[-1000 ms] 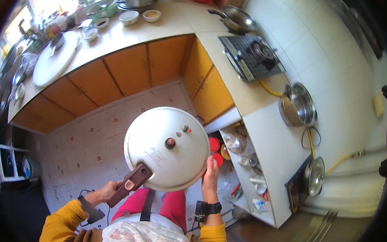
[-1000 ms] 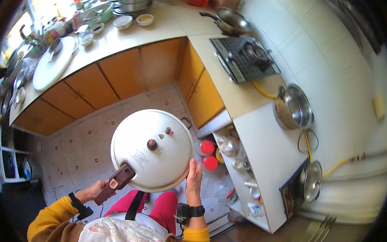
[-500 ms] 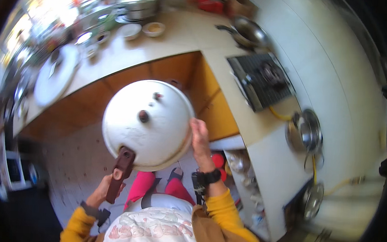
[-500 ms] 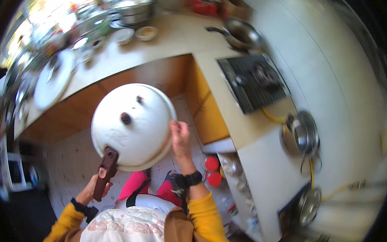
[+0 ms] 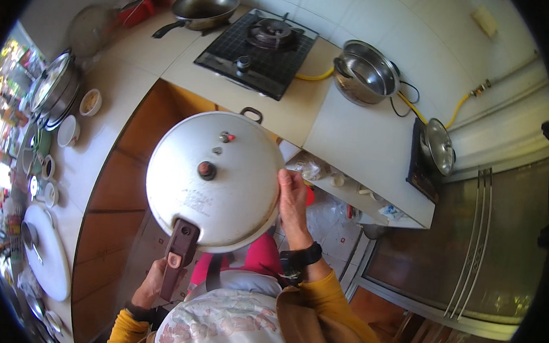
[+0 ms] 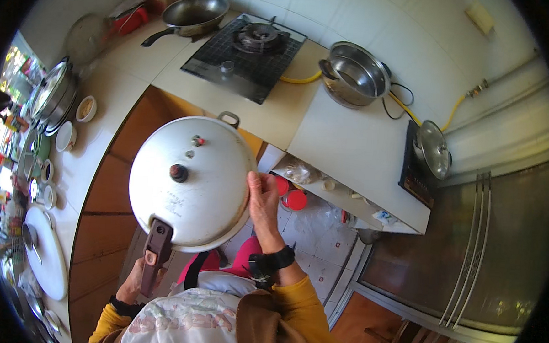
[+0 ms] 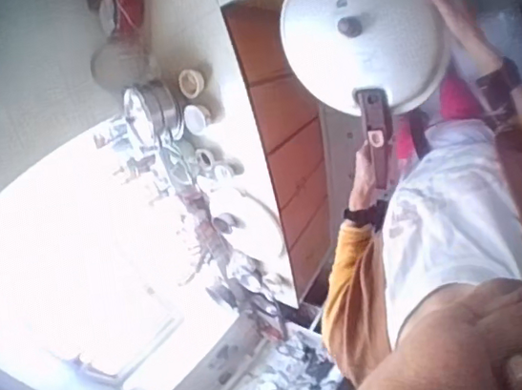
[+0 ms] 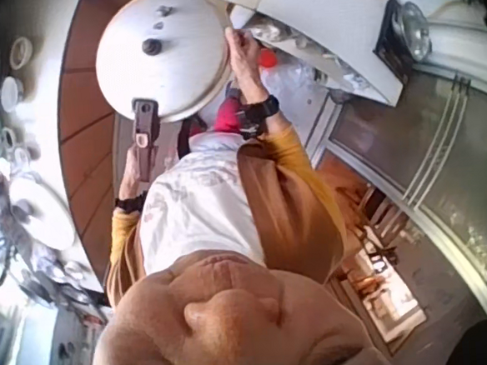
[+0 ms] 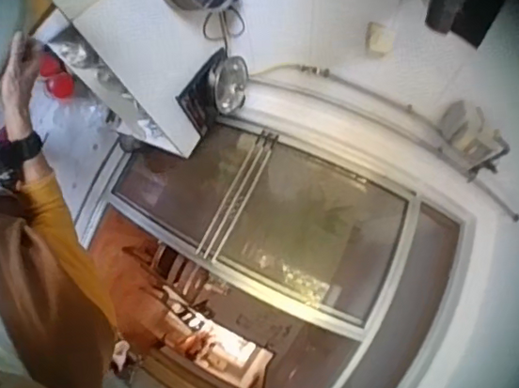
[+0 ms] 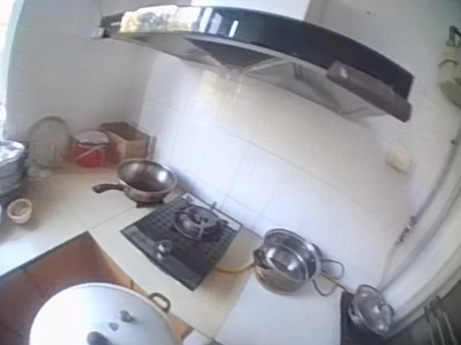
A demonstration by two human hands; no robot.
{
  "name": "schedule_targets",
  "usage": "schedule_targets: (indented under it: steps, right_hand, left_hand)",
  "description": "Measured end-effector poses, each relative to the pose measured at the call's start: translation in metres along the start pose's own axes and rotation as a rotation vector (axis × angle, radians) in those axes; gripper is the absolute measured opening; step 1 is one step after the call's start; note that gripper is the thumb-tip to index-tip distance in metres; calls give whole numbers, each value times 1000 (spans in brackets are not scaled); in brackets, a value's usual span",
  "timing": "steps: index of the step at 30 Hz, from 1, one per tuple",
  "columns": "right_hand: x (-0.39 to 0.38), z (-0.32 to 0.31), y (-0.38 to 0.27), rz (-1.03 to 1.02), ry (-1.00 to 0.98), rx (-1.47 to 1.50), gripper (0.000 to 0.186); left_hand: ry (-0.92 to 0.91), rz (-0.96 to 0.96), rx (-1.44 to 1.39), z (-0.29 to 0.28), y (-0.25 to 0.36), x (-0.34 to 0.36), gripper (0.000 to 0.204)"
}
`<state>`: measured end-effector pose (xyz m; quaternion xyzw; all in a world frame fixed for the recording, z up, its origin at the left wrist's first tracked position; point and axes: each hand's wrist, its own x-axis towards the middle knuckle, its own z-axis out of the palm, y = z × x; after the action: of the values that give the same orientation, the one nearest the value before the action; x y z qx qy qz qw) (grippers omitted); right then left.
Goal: The person fills a metal bowl with water from the kitchen sink, then carries a pressure cooker to the stove and opens it. They pick up a small pot and walk to a water dispenser, where they fill the pot with water.
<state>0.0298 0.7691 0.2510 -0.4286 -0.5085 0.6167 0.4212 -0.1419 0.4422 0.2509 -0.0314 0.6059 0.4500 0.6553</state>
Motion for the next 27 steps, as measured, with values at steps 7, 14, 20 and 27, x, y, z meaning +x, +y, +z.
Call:
schedule_targets:
  steps: [7, 14, 20, 27]
  right_hand:
    - [55, -115, -33, -45, 211, 100, 42]
    - [140, -216, -36, -12, 232, 26, 44]
    - [191, -244, -19, 9, 178, 116, 44]
    - [228, -253, -15, -10, 92, 105, 45]
  left_hand:
    - [-139, 249, 437, 122, 63, 53, 15]
    - [-147, 229, 474, 226, 82, 109, 28]
    - [-127, 258, 525, 263, 81, 141, 23]
    - [-89, 161, 367, 283, 83, 164, 19]
